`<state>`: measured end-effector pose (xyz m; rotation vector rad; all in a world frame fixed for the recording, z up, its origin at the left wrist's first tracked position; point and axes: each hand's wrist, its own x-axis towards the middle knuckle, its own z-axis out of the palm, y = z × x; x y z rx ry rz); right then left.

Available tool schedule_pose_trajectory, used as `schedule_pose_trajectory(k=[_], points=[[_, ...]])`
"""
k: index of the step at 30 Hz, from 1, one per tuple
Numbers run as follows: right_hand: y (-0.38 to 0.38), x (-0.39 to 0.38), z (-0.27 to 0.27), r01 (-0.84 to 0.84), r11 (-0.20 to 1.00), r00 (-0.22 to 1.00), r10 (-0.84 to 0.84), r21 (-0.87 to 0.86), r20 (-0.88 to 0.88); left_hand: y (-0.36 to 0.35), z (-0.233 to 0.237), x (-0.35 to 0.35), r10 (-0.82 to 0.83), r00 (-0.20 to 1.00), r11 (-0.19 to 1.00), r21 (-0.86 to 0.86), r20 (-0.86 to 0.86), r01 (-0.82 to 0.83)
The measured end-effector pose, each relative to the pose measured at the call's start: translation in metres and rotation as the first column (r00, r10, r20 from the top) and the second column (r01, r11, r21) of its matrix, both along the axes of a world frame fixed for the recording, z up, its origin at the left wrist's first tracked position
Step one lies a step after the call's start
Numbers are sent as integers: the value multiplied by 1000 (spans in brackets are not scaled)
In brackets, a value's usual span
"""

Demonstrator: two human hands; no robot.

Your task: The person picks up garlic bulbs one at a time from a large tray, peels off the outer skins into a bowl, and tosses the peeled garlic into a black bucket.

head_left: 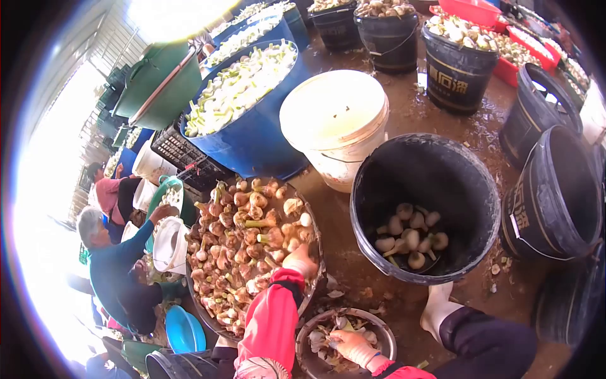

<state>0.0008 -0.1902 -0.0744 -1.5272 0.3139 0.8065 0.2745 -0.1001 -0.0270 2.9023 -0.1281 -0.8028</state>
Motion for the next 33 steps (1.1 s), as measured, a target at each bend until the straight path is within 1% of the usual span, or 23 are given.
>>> schedule_pose_trajectory(k=[1,2,3,4,5,6,7,9,11,12,13,15,16,17,19,22,23,25,27,29,30,31,33], points=[[-1,2,-2,7,1000,1000,-7,-4,2,9,-5,-3,-26,999,997,-79,28,28],[-2,1,-2,17,999,997,-14,-51,74,10,14,-14,73,997,978,-192,-22,-76],[-2,-1,1,28,995,990,-14,-95,143,18,13,-22,122,987,963,-252,107,-92],[-6,1,14,69,997,993,-64,-44,96,33,7,-34,284,957,840,-498,63,-217],[-5,3,18,116,993,990,-116,1,75,48,1,-46,428,903,639,-700,-19,-318],[-3,5,23,180,983,973,-181,21,146,34,48,-73,502,793,319,-779,-344,-540],[0,6,29,240,970,946,-244,46,212,37,63,-96,534,741,215,-782,-407,-584],[14,3,31,481,726,765,-622,492,169,42,72,-145,592,590,17,-724,-549,-690],[12,12,73,499,695,739,-653,518,165,48,67,-192,586,521,-114,-700,-621,-705],[11,7,73,479,727,768,-618,492,167,68,23,-219,536,761,99,-867,-366,-488],[10,3,75,459,758,795,-584,464,166,51,67,-232,424,472,-308,-613,-773,-728],[10,-2,80,494,737,792,-600,462,110,45,78,-263,380,568,-315,-679,-731,-664],[10,-5,79,513,676,786,-618,529,28,42,82,-275,468,631,-163,-762,-619,-627],[11,-8,78,530,608,778,-625,591,-55,60,60,-286,503,768,159,-831,-396,-533],[14,-12,77,474,683,819,-573,556,6,57,64,-297,507,857,588,-764,91,-267],[15,-17,77,381,811,861,-486,444,149,51,80,-303,467,835,732,-657,291,-181],[14,-17,78,350,862,863,-449,366,231,47,85,-305,472,832,729,-659,292,-183],[16,-18,93,374,871,853,-458,319,251,38,90,-308,283,840,894,-444,462,-57],[19,-21,88,365,915,837,-404,173,370,36,83,-312,337,826,870,-485,452,-90],[25,-23,87,397,899,815,-437,184,379,33,77,-312,329,868,904,-391,372,-176],[27,-23,82,453,863,816,-502,224,287,32,79,-311,230,849,935,-351,476,-56],[30,-25,73,509,821,807,-560,258,189,31,80,-309,232,849,934,-352,475,-58],[31,-23,64,532,792,782,-595,299,185,33,82,-306,110,830,941,-325,547,90]])
